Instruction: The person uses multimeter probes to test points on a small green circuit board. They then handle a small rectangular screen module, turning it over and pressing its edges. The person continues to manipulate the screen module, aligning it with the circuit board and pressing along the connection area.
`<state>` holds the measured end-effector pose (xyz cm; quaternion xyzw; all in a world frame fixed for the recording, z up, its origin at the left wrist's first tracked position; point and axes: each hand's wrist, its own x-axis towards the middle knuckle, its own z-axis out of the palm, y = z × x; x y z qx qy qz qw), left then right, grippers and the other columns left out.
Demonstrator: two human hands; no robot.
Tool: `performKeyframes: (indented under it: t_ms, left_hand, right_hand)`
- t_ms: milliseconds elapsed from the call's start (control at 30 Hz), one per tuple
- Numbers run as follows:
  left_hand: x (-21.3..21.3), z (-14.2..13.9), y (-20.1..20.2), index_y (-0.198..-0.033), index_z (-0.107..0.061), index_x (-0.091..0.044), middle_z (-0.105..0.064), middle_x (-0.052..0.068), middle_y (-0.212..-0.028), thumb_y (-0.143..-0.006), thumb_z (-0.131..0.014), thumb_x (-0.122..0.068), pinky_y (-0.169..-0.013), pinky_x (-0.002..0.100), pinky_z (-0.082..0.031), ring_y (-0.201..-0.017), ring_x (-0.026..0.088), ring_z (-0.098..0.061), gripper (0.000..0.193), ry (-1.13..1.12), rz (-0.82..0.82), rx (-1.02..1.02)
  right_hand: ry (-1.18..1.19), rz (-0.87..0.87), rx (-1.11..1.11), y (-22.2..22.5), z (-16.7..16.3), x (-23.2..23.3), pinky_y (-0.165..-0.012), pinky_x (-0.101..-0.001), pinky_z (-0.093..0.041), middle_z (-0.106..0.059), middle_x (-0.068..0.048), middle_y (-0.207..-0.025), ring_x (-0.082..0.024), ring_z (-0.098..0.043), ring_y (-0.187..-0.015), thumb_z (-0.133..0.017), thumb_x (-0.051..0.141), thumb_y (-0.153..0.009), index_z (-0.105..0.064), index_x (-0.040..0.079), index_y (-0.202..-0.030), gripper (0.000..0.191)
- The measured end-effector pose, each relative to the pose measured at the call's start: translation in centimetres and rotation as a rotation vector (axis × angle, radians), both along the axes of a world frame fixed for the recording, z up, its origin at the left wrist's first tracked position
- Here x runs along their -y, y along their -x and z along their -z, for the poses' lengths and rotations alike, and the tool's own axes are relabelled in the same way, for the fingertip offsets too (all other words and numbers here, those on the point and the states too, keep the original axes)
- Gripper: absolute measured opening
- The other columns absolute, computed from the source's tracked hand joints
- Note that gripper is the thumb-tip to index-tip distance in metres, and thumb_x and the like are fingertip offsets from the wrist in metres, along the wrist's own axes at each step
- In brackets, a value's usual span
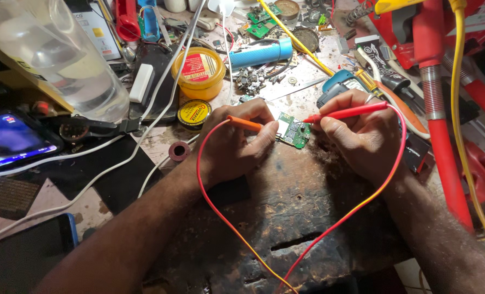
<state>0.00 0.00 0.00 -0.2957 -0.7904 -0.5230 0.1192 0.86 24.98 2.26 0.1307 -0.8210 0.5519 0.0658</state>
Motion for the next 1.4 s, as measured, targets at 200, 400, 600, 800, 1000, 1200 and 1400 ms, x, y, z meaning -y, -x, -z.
performKeyframes:
  t_ms: [200, 400, 600, 800, 1000, 1200, 1400]
  left_hand:
    - [0.0, -0.2, 0.0, -0.09, -0.066, -0.007, -0.069, 0.004, -0.07, -0.095, -0.068, -0.019, -0.059, 0.031, -0.055, -0.064, 0.013, -0.071, 0.013, 0.01, -0.008, 0.008]
    - [0.1, -0.4, 0.9, -0.09, -0.066, -0.007, -0.07, 0.004, -0.07, -0.095, -0.067, -0.019, -0.059, 0.03, -0.055, -0.063, 0.013, -0.071, 0.012, 0.016, -0.01, 0.019]
    - [0.0, -0.4, 1.1, -0.09, -0.066, -0.007, -0.069, 0.004, -0.07, -0.096, -0.067, -0.018, -0.059, 0.03, -0.054, -0.064, 0.013, -0.071, 0.012, 0.009, -0.004, 0.006]
    - [0.5, -0.2, 1.8, -0.09, -0.066, -0.008, -0.069, 0.003, -0.07, -0.096, -0.067, -0.019, -0.058, 0.03, -0.054, -0.063, 0.012, -0.071, 0.013, 0.004, -0.005, 0.017]
    - [0.3, 0.0, 1.7, -0.09, -0.066, -0.007, -0.069, 0.004, -0.069, -0.095, -0.068, -0.019, -0.058, 0.03, -0.054, -0.063, 0.013, -0.071, 0.013, 0.01, -0.009, 0.017]
    - [0.3, 0.1, 1.6, -0.09, -0.065, -0.007, -0.069, 0.004, -0.07, -0.096, -0.067, -0.019, -0.058, 0.03, -0.054, -0.063, 0.013, -0.071, 0.013, 0.002, 0.003, -0.004]
    - [0.8, 0.3, 1.4, -0.091, -0.066, -0.008, -0.071, 0.003, -0.071, -0.095, -0.069, -0.018, -0.058, 0.03, -0.054, -0.064, 0.013, -0.072, 0.011, 0.003, 0.028, 0.06]
  right_hand:
    - [0.113, -0.006, 0.051, 0.6, 0.8, -0.2, -0.073, -0.0244, -0.061, -0.075, -0.011, -0.093, -0.012, -0.071, -0.08, -0.064, 0.003, -0.097, -0.064, -0.002, -0.102, 0.008]
    - [0.08, 0.007, 0.065, 1.7, 0.8, -0.2, -0.071, -0.0238, -0.06, -0.075, -0.01, -0.091, -0.01, -0.07, -0.078, -0.065, 0.005, -0.097, -0.064, -0.001, -0.102, 0.008]
    - [0.046, 0.009, 0.048, 2.0, 0.8, -0.2, -0.068, -0.0219, -0.056, -0.074, -0.008, -0.09, -0.009, -0.068, -0.077, -0.066, 0.006, -0.096, -0.064, -0.001, -0.102, 0.009]
    - [0.018, 0.022, 0.04, 2.7, 0.9, 0.2, -0.064, -0.0213, -0.055, -0.074, -0.007, -0.088, -0.008, -0.068, -0.074, -0.066, 0.007, -0.096, -0.066, -0.001, -0.1, 0.009]
    - [-0.05, 0.022, 0.004, 2.6, 0.9, 0.0, -0.065, -0.0206, -0.054, -0.074, -0.006, -0.088, -0.007, -0.067, -0.075, -0.067, 0.007, -0.096, -0.067, -0.001, -0.101, 0.009]
    - [-0.022, 0.016, 0.02, 2.5, 0.9, -0.1, -0.064, -0.0212, -0.055, -0.074, -0.006, -0.088, -0.007, -0.067, -0.074, -0.066, 0.006, -0.096, -0.067, -0.001, -0.1, 0.008]
    - [-0.036, 0.022, 0.028, 2.3, 1.1, 0.4, -0.062, -0.0224, -0.055, -0.074, -0.005, -0.086, -0.008, -0.067, -0.071, -0.066, 0.007, -0.096, -0.067, -0.001, -0.101, 0.009]
